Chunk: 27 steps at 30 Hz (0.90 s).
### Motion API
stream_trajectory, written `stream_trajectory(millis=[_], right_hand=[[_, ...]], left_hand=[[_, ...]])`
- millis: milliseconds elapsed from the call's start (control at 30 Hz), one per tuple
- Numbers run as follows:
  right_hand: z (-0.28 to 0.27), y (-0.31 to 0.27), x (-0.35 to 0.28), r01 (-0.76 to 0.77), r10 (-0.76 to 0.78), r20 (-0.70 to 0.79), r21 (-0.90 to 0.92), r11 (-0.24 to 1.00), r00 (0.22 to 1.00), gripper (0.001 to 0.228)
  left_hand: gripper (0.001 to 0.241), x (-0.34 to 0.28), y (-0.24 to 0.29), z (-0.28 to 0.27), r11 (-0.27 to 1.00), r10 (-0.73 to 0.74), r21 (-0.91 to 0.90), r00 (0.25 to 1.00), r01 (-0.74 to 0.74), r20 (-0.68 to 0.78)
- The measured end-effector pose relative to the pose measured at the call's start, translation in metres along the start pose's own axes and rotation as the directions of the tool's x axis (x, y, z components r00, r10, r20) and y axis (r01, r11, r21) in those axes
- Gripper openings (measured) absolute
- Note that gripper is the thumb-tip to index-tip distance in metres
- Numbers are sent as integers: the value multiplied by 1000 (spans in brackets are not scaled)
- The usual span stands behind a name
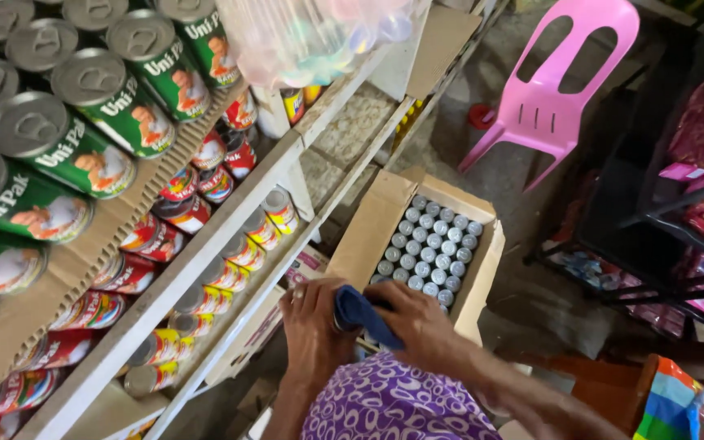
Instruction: Wiping canned sardines with a cloth and arranging them on a retail shelf.
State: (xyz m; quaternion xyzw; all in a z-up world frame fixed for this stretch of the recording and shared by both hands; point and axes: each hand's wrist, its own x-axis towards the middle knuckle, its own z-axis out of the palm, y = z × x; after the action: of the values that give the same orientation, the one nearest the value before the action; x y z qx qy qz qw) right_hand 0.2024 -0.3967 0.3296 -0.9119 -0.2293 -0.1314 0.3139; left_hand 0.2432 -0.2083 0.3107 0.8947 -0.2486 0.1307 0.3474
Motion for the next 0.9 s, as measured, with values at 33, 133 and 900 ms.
stream_trajectory(millis=[33, 133, 900], right_hand=[[-4, 4, 2, 8, -10, 64, 26, 1000, 998, 25], [-9, 11, 1, -143, 121, 117, 206, 968, 986, 32], [18, 1, 0, 114, -64, 147, -362, 925, 987, 35]], left_hand=[[57, -2, -4, 2, 1000, 5, -31, 1000, -4, 28], [55, -12, -4, 4, 992, -78, -99, 995, 83, 55], [43, -10, -20, 21, 974, -219, -90, 970, 210, -106]])
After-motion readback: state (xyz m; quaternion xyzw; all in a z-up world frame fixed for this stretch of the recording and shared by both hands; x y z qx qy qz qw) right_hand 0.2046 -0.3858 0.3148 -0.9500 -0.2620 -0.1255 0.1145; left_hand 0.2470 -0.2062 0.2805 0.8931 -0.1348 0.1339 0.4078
